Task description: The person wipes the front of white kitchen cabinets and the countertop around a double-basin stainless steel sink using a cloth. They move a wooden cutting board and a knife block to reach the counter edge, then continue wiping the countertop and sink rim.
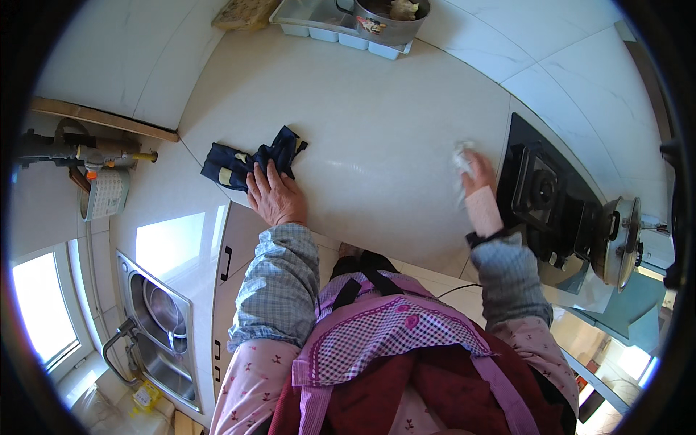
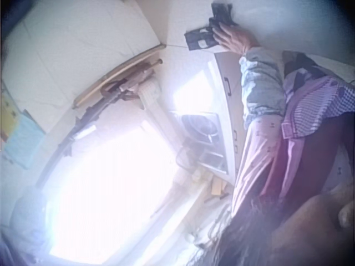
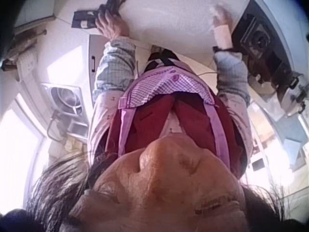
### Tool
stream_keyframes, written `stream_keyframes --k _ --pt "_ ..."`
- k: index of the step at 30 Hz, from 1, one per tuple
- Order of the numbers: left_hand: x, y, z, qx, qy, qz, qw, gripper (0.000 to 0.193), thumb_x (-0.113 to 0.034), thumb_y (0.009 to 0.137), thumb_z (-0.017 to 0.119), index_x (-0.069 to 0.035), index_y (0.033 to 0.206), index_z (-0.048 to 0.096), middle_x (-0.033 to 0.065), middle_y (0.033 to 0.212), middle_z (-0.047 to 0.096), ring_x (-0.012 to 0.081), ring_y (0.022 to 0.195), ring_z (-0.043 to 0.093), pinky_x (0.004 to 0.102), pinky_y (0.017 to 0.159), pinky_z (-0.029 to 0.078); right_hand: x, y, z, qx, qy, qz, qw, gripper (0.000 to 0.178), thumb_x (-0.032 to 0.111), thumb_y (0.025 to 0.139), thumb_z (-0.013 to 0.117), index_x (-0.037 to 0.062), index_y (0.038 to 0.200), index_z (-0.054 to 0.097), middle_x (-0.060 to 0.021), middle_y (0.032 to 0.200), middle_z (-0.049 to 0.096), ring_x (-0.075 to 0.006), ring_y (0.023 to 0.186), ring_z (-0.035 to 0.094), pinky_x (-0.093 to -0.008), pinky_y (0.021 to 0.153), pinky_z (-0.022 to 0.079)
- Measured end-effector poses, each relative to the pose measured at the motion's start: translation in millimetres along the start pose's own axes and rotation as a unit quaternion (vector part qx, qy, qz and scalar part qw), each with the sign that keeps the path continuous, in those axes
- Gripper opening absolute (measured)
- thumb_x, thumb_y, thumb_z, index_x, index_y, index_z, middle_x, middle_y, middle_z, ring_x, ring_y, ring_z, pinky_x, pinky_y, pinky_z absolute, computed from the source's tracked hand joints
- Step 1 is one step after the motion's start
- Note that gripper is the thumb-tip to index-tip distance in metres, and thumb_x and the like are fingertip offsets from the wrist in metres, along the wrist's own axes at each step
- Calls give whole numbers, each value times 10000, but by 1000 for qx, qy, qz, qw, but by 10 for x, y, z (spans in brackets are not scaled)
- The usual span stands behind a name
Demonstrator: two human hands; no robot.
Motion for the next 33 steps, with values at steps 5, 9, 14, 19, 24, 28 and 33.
stream_keyframes --k 5,9,14,19,24,28,33 --pt "-12 7 -5 -8 -6 1 1000 443 -304 992 473 -152 1401 553 142 1524 456 353 1447 342 505 1188 222 317 -584 460 13 77 -148 986 484 20 832 661 125 1301 605 -177 1236 588 -384 1147 511 -454 998 426" --pt "-10 12 -13 -8 -13 -2 1000 448 -302 982 482 -150 1395 564 142 1528 454 364 1444 344 511 1188 217 662 -959 774 162 9 -205 965 485 45 833 594 144 1308 601 -154 1244 591 -364 1096 530 -443 945 456" --pt "-2 1 -11 -18 -13 3 1000 445 -297 977 489 -150 1388 575 147 1520 463 365 1442 350 510 1186 222 745 98 719 84 -75 -241 964 507 -43 815 559 106 1299 590 -133 1319 593 -380 1112 547 -459 994 455" --pt "-6 -1 -15 -20 -18 7 1000 444 -282 970 502 -145 1384 582 156 1516 466 367 1436 359 514 1180 231 694 783 782 22 -49 -170 984 541 -18 815 629 128 1333 571 -110 1299 598 -347 1128 541 -424 1003 462" --pt "-14 5 -26 -20 -18 1 1000 442 -278 972 503 -143 1387 569 143 1515 465 359 1432 360 511 1178 236 685 -177 756 76 -107 -259 957 441 41 858 571 156 1282 613 -81 1250 617 -322 1048 577 -430 902 503" --pt "-5 9 -22 -15 -18 4 1000 448 -276 967 507 -147 1393 560 133 1520 459 353 1440 347 506 1186 227 220 -254 695 126 -16 -152 980 454 28 852 609 132 1295 609 -125 1228 626 -353 1077 584 -436 941 487" --pt "2 -3 -10 -24 -18 8 1000 444 -269 958 516 -142 1379 573 139 1514 465 361 1432 363 512 1174 241 -378 1005 461 -9 -127 -61 990 506 -3 830 670 107 1316 582 -151 1234 627 -368 1143 567 -449 1004 461"
Point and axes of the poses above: each hand's wrist, its own y-axis towards the middle knuckle, its own z-axis out of the palm, x = y × z, the point moved 4 cm from there along y, towards the middle knuckle
